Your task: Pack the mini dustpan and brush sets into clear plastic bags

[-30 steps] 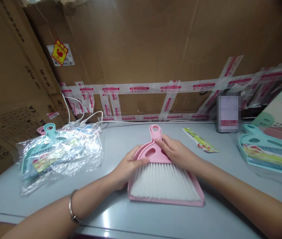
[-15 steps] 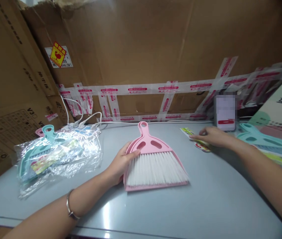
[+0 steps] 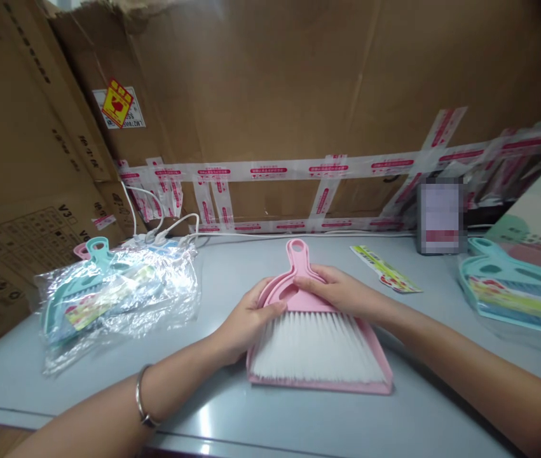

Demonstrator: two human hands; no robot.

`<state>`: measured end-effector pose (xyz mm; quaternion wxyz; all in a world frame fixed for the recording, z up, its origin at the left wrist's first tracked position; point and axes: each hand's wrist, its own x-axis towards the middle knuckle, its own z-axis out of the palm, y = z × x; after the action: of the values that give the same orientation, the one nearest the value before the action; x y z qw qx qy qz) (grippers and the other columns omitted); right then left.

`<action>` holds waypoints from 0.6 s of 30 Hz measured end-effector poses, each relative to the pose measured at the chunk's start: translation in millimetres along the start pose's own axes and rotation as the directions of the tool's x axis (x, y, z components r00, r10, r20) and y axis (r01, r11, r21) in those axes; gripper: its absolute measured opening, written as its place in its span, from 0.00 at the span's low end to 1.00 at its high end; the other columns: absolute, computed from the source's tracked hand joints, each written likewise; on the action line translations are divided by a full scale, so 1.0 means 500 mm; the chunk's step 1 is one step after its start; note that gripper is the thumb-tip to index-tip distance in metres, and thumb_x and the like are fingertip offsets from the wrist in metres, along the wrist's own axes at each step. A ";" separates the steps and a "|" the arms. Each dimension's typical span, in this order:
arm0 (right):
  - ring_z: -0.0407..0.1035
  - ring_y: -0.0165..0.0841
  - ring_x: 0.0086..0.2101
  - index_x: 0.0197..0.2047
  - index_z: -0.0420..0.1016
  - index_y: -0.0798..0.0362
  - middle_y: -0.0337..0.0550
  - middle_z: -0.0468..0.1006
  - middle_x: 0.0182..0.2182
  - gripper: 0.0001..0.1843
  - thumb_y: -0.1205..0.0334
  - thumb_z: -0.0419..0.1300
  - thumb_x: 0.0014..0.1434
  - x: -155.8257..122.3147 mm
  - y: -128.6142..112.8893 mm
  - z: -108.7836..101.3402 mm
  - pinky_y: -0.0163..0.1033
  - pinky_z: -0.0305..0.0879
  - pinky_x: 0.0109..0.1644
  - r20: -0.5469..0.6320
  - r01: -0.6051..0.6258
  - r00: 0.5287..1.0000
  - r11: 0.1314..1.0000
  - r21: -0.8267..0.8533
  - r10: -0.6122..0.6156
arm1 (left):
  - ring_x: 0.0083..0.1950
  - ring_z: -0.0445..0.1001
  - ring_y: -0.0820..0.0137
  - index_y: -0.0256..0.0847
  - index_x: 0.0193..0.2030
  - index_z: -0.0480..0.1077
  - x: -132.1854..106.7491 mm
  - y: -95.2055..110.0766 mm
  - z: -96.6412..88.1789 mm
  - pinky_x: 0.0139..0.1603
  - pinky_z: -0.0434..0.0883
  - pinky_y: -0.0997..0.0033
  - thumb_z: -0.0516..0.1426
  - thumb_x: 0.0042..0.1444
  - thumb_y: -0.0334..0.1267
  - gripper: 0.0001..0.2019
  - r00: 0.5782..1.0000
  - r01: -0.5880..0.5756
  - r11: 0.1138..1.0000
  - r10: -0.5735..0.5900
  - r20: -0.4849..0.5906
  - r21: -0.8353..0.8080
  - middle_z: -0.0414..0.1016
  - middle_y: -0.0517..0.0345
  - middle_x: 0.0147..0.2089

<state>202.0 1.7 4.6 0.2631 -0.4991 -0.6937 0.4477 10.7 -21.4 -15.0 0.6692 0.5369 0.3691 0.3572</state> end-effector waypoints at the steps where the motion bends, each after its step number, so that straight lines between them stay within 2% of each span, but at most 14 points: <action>1: 0.68 0.38 0.41 0.39 0.71 0.55 0.45 0.75 0.40 0.19 0.46 0.55 0.56 0.002 0.003 -0.001 0.39 0.63 0.44 -0.008 0.011 1.000 1.000 -0.009 -0.011 | 0.54 0.68 0.61 0.44 0.54 0.65 0.000 0.000 -0.001 0.49 0.64 0.67 0.59 0.53 0.39 0.21 1.000 0.000 1.000 0.000 0.000 0.004 0.71 0.53 0.54; 5: 0.68 0.38 0.40 0.39 0.71 0.55 0.45 0.75 0.39 0.20 0.45 0.54 0.56 0.011 0.012 0.005 0.39 0.62 0.44 -0.021 0.050 0.999 0.998 -0.024 -0.050 | 0.52 0.69 0.62 0.44 0.53 0.65 0.003 0.001 -0.004 0.49 0.64 0.67 0.59 0.52 0.39 0.20 1.000 0.011 1.000 -0.011 -0.009 0.007 0.72 0.54 0.52; 10: 0.68 0.39 0.39 0.37 0.70 0.55 0.46 0.75 0.38 0.22 0.43 0.53 0.56 0.012 0.017 0.017 0.40 0.63 0.42 -0.063 0.019 0.998 0.998 -0.055 -0.022 | 0.47 0.71 0.64 0.44 0.50 0.67 0.004 0.007 -0.002 0.45 0.65 0.69 0.60 0.51 0.41 0.18 0.996 0.049 0.997 -0.045 -0.073 0.060 0.74 0.56 0.47; 13: 0.68 0.38 0.39 0.37 0.70 0.55 0.45 0.75 0.38 0.22 0.42 0.56 0.54 0.011 0.011 0.014 0.39 0.62 0.42 -0.040 0.025 0.999 1.000 -0.011 -0.025 | 0.45 0.71 0.65 0.44 0.50 0.67 0.003 0.011 0.002 0.42 0.66 0.70 0.61 0.50 0.43 0.20 0.994 0.054 0.995 -0.047 -0.095 0.081 0.74 0.56 0.44; 16: 0.68 0.34 0.33 0.36 0.68 0.54 0.43 0.75 0.33 0.25 0.38 0.58 0.50 0.011 0.004 0.007 0.36 0.63 0.36 -0.012 -0.058 0.998 0.993 0.104 0.059 | 0.43 0.72 0.66 0.44 0.50 0.67 0.002 0.013 0.006 0.42 0.66 0.69 0.61 0.50 0.44 0.19 0.996 0.059 0.996 -0.055 -0.069 0.066 0.75 0.55 0.44; 18: 0.66 0.31 0.28 0.34 0.67 0.53 0.41 0.73 0.29 0.27 0.35 0.56 0.50 0.013 0.000 0.004 0.34 0.62 0.30 -0.059 -0.129 0.988 0.975 0.180 0.141 | 0.44 0.72 0.65 0.44 0.50 0.67 0.000 0.012 0.011 0.43 0.66 0.68 0.61 0.51 0.43 0.19 0.998 0.048 0.996 -0.045 -0.033 0.070 0.75 0.54 0.45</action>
<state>198.1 6.8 3.2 0.2999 -0.5356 -0.6060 0.5059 14.8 -23.1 -8.4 0.6520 0.5460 0.4044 0.3365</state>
